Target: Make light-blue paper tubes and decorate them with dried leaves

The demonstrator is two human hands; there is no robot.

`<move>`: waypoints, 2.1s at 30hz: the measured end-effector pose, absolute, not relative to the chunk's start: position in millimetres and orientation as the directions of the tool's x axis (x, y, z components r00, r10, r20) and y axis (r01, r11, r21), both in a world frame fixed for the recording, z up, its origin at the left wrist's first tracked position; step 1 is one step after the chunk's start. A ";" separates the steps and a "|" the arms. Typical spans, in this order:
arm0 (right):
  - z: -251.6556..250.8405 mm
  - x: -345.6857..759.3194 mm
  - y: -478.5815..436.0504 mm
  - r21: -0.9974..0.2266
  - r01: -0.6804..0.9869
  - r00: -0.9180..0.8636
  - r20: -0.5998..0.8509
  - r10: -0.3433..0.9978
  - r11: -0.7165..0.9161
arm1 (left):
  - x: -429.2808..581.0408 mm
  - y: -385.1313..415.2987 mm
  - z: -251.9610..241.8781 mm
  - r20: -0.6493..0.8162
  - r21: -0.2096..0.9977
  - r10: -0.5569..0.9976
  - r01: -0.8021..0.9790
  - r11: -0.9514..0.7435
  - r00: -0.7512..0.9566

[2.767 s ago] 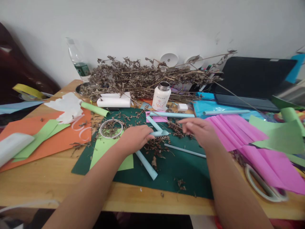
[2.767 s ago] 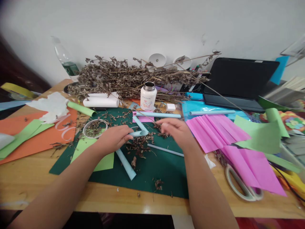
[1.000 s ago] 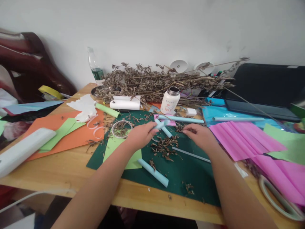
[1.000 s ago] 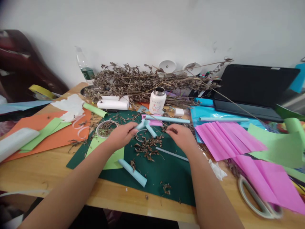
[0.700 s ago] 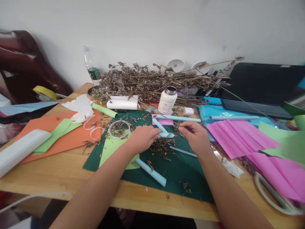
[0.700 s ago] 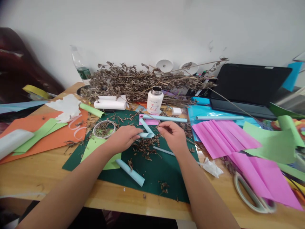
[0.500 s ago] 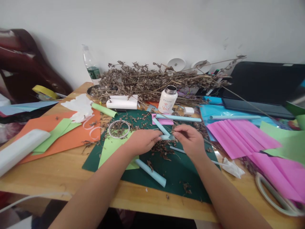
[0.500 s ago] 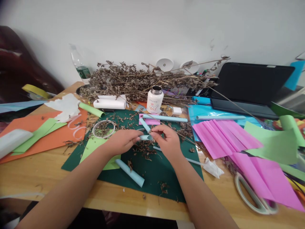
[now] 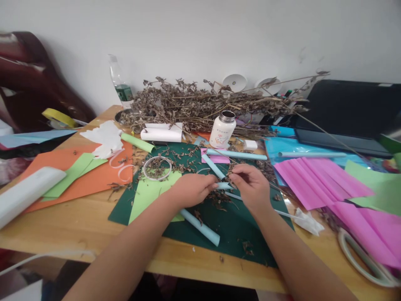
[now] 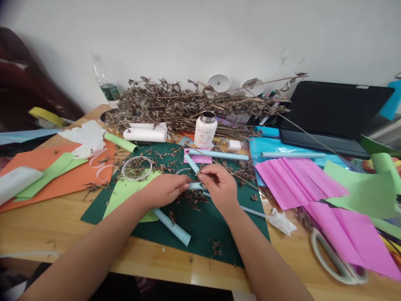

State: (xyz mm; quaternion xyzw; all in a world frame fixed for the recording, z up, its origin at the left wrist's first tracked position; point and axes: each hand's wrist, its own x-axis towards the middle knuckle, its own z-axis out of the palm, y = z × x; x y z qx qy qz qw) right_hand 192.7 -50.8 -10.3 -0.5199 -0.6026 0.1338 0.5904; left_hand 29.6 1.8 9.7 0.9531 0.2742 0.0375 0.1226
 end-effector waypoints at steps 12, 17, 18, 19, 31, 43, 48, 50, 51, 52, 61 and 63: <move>-10.2 203.3 -52.6 -0.675 0.559 0.154 0.655 0.740 0.481 | 24.2 5.5 13.6 0.045 0.481 0.611 0.519 -0.706 0.790; -2.5 202.9 -54.6 -0.598 0.619 0.033 0.667 0.744 0.509 | 24.3 5.9 13.1 0.063 0.407 0.603 0.531 -0.743 0.796; -1.1 203.2 -55.1 -0.574 0.636 0.008 0.673 0.740 0.515 | 24.3 6.1 13.1 0.069 0.390 0.601 0.533 -0.751 0.796; 0.0 203.7 -55.5 -0.550 0.654 -0.014 0.679 0.734 0.520 | 24.2 6.3 13.2 0.075 0.374 0.601 0.536 -0.757 0.796; 8.6 215.0 -54.6 -0.463 0.683 -0.313 0.515 0.798 0.566 | 21.7 8.1 12.4 0.115 0.264 0.590 0.548 -0.793 0.799; 3.1 209.0 -52.8 -0.571 0.646 -0.119 0.581 0.805 0.507 | 21.4 11.9 9.7 0.077 0.254 0.582 0.548 -0.797 0.810; -0.6 211.6 -52.0 -0.665 0.543 -0.013 0.604 0.797 0.513 | 20.6 12.1 8.7 0.076 0.262 0.592 0.556 -0.789 0.803; -1.8 212.2 -51.2 -0.682 0.550 -0.003 0.575 0.818 0.482 | 20.4 11.8 9.3 0.086 0.265 0.585 0.547 -0.794 0.807; -1.9 212.2 -50.9 -0.671 0.575 -0.023 0.559 0.829 0.468 | 20.4 11.7 9.8 0.089 0.265 0.581 0.543 -0.797 0.809; -1.6 211.8 -50.6 -0.649 0.605 -0.049 0.548 0.835 0.462 | 20.4 11.6 10.5 0.089 0.264 0.577 0.540 -0.799 0.812; 7.0 213.3 -50.5 -0.425 0.725 -0.254 0.567 0.783 0.542 | 21.4 11.1 11.4 0.072 0.249 0.587 0.556 -0.793 0.806; 6.4 215.1 -50.0 -0.422 0.722 -0.306 0.517 0.799 0.549 | 20.8 11.4 10.2 0.081 0.249 0.590 0.557 -0.793 0.803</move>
